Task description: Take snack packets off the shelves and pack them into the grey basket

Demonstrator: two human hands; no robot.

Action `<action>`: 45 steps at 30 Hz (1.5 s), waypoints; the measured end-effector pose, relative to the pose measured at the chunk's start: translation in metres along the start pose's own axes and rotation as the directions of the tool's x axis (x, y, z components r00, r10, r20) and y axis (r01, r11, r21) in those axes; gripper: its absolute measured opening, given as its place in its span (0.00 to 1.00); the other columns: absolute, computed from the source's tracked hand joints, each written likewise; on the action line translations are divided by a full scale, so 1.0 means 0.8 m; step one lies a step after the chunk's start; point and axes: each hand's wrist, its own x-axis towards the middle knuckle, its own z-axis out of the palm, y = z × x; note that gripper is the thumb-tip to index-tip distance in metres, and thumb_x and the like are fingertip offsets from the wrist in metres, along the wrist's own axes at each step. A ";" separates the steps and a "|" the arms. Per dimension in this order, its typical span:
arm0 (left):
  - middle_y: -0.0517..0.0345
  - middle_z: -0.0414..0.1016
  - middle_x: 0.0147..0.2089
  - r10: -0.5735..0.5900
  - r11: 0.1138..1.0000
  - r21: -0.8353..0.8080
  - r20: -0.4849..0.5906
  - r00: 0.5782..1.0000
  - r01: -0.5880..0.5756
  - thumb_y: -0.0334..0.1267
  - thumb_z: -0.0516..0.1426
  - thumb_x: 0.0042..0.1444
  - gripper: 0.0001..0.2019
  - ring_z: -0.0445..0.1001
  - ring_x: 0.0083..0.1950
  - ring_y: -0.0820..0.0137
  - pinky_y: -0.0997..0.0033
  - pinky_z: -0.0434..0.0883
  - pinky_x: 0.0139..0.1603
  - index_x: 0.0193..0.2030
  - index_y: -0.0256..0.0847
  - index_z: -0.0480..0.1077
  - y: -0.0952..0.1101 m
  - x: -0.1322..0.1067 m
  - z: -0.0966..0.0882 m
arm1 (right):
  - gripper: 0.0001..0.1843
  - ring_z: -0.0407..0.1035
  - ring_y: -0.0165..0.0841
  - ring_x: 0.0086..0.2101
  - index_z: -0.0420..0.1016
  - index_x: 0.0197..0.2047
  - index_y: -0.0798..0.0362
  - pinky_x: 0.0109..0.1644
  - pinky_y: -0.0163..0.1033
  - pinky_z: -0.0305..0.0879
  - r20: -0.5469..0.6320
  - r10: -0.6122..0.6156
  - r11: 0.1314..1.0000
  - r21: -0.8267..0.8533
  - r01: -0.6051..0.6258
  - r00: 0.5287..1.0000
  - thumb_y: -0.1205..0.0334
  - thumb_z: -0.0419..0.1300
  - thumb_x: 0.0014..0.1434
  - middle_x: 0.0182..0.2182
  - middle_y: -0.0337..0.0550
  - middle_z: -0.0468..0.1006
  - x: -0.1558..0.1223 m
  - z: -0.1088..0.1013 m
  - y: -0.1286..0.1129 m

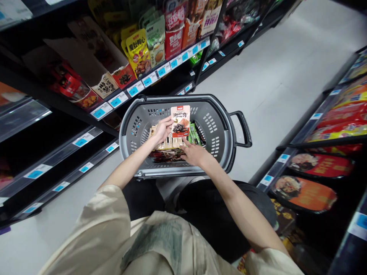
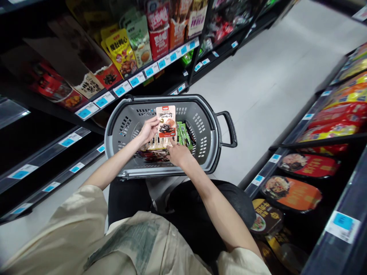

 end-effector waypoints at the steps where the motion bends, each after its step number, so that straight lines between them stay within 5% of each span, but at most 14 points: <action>1: 0.48 0.82 0.56 -0.004 1.000 -0.007 -0.005 1.000 0.004 0.25 0.57 0.61 0.24 0.83 0.54 0.63 0.63 0.80 0.56 0.63 0.36 0.74 0.000 0.000 0.001 | 0.29 0.68 0.55 0.64 0.65 0.71 0.57 0.63 0.52 0.69 0.000 0.002 1.000 0.001 -0.002 1.000 0.55 0.54 0.71 0.78 0.57 0.43 0.000 0.000 0.000; 19: 0.47 0.82 0.56 -0.017 1.000 -0.009 -0.006 1.000 0.017 0.26 0.58 0.60 0.21 0.82 0.53 0.63 0.64 0.79 0.55 0.59 0.36 0.77 -0.003 0.002 -0.004 | 0.29 0.67 0.56 0.64 0.64 0.71 0.59 0.63 0.54 0.68 0.012 -0.006 1.000 0.007 0.006 1.000 0.56 0.54 0.71 0.78 0.61 0.40 0.000 -0.001 -0.001; 28: 0.53 0.84 0.45 -0.024 0.998 -0.056 -0.062 0.998 0.021 0.27 0.58 0.60 0.12 0.81 0.44 0.70 0.70 0.76 0.52 0.50 0.37 0.77 0.000 0.002 0.002 | 0.28 0.70 0.54 0.62 0.65 0.70 0.56 0.63 0.52 0.68 0.028 0.011 1.000 0.009 -0.011 1.000 0.55 0.53 0.71 0.77 0.57 0.46 -0.002 -0.005 -0.004; 31: 0.62 0.74 0.28 -0.087 0.988 -0.137 -0.075 0.993 0.076 0.30 0.56 0.65 0.05 0.71 0.25 0.78 0.79 0.71 0.33 0.41 0.39 0.74 0.005 0.003 -0.001 | 0.29 0.71 0.54 0.61 0.64 0.71 0.56 0.62 0.53 0.68 0.060 0.014 1.000 0.020 -0.015 0.998 0.56 0.53 0.72 0.76 0.58 0.52 -0.002 -0.006 -0.005; 34: 0.67 0.58 0.20 -0.141 0.963 -0.234 -0.022 0.990 0.132 0.34 0.51 0.70 0.09 0.55 0.16 0.80 0.80 0.58 0.19 0.37 0.42 0.68 0.013 0.001 -0.011 | 0.29 0.72 0.54 0.60 0.63 0.72 0.57 0.61 0.53 0.69 0.074 0.005 1.000 0.018 -0.007 0.997 0.56 0.52 0.71 0.73 0.60 0.60 -0.003 -0.006 -0.005; 40: 0.65 0.55 0.21 -0.130 0.973 -0.192 -0.015 0.991 0.125 0.47 0.46 0.73 0.13 0.48 0.17 0.76 0.73 0.56 0.19 0.41 0.46 0.66 0.031 -0.008 -0.025 | 0.28 0.74 0.54 0.58 0.65 0.70 0.58 0.59 0.52 0.70 0.057 -0.011 1.000 0.013 0.010 0.998 0.58 0.52 0.72 0.69 0.61 0.66 0.003 0.000 -0.003; 45: 0.67 0.47 0.20 -0.212 0.962 -0.182 -0.034 0.977 0.202 0.47 0.44 0.74 0.16 0.40 0.17 0.76 0.73 0.47 0.18 0.36 0.46 0.60 0.037 -0.007 -0.021 | 0.28 0.74 0.55 0.57 0.64 0.70 0.60 0.58 0.55 0.71 0.073 -0.014 1.000 0.020 0.012 0.997 0.58 0.51 0.71 0.66 0.63 0.70 0.009 0.003 -0.003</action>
